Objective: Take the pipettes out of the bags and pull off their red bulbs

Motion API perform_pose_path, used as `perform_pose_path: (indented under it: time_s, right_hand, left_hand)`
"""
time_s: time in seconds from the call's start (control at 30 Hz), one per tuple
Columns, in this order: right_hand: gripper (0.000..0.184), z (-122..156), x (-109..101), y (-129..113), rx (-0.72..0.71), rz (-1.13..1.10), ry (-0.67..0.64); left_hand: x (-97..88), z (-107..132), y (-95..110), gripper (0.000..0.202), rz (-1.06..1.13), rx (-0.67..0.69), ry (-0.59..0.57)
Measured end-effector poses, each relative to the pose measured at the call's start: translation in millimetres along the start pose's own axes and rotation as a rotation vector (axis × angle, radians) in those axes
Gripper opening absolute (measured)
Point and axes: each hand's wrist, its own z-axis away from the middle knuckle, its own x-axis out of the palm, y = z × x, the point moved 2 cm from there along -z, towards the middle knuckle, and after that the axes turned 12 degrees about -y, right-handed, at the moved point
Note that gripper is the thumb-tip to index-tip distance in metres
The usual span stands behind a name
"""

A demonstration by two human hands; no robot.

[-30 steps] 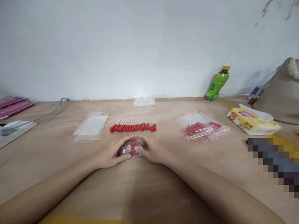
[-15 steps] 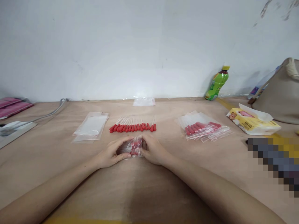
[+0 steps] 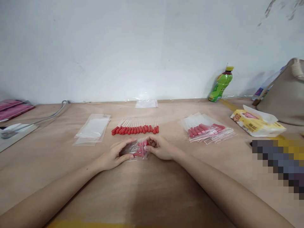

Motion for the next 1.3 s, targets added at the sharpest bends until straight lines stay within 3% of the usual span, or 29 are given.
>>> perform_pose_path:
  time_s: [0.13, 0.27, 0.4, 0.63, 0.83, 1.0, 1.17, 1.3]
  right_hand:
    - [0.025, 1, 6, 1, -0.030, 0.019, -0.018]
    - [0.031, 0, 6, 8, 0.112, -0.130, 0.050]
    - [0.034, 7, -15, 5, 0.184, -0.273, 0.063]
    - [0.028, 21, -45, -9, 0.206, -0.124, 0.034]
    - [0.026, 38, -84, -32, 0.247, -0.175, 0.269]
    - [0.025, 44, -114, -41, 0.065, -0.136, 0.588]
    - [0.024, -2, -88, -26, -0.116, 0.219, 0.655]
    - [0.018, -49, -55, -20, -0.216, 0.639, 0.520]
  left_hand:
    - [-0.6, 0, 1, 0.047, -0.002, 0.012, 0.019]
    - [-0.3, 0, 0, 0.048, 0.004, 0.010, 0.022]
    - [0.1, 0, -1, 0.048, -0.004, 0.000, 0.008]
    - [1.0, 0, -3, 0.047, -0.009, -0.030, 0.002]
    - [1.2, 0, -4, 0.048, -0.011, -0.021, -0.001]
    - [1.4, 0, -3, 0.047, 0.011, -0.030, -0.002]
    - [1.2, 0, -3, 0.047, 0.035, -0.049, -0.017]
    - [0.4, 0, -1, 0.046, 0.035, -0.042, -0.021]
